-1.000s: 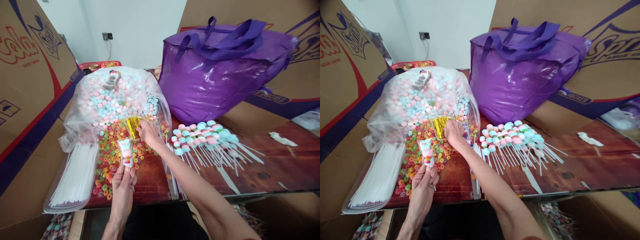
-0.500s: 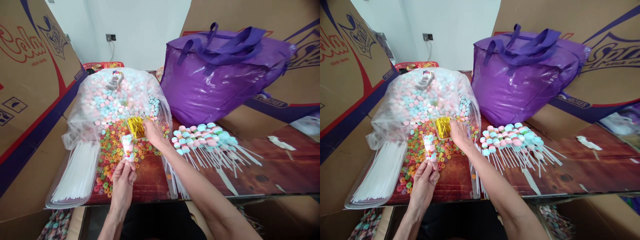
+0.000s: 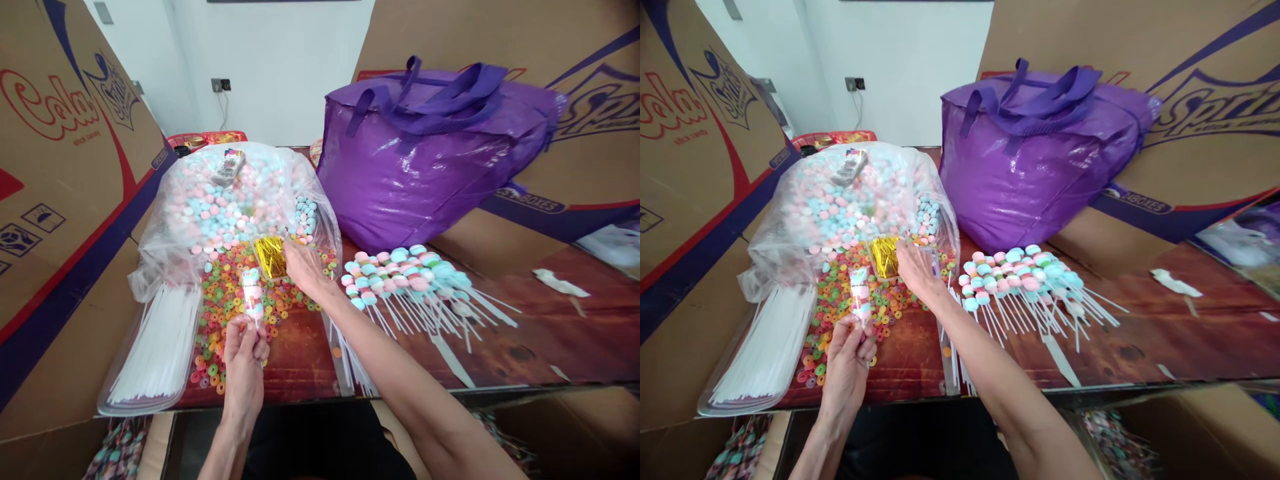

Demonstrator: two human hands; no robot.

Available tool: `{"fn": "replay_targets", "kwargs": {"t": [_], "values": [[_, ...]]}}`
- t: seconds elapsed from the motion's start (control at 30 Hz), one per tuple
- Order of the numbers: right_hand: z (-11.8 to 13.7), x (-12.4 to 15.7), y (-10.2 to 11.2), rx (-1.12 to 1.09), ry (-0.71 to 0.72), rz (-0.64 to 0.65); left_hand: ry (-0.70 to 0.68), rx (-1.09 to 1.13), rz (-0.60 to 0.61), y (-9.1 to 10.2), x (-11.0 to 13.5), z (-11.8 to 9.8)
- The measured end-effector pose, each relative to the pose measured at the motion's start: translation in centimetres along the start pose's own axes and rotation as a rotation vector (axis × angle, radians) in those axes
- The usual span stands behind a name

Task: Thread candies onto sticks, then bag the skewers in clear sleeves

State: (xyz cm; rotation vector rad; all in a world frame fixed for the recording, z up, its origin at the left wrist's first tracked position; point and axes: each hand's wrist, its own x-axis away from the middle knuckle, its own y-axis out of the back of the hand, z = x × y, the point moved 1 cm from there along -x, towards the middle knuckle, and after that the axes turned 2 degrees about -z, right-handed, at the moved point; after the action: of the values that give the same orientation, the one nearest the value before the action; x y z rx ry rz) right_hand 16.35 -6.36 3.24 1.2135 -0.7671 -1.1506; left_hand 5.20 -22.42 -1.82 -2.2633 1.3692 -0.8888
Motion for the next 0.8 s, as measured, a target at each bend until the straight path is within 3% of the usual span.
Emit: {"fn": "replay_targets", "kwargs": {"t": [0.27, 0.8], "values": [[0.0, 0.0, -0.1, -0.05, 0.02, -0.005, 0.009, 0.027, -0.005, 0.2, -0.2, 0.2], [-0.7, -0.3, -1.5, -0.433, 0.036, -0.223, -0.029, 0.016, -0.026, 0.3, -0.3, 0.2]]}}
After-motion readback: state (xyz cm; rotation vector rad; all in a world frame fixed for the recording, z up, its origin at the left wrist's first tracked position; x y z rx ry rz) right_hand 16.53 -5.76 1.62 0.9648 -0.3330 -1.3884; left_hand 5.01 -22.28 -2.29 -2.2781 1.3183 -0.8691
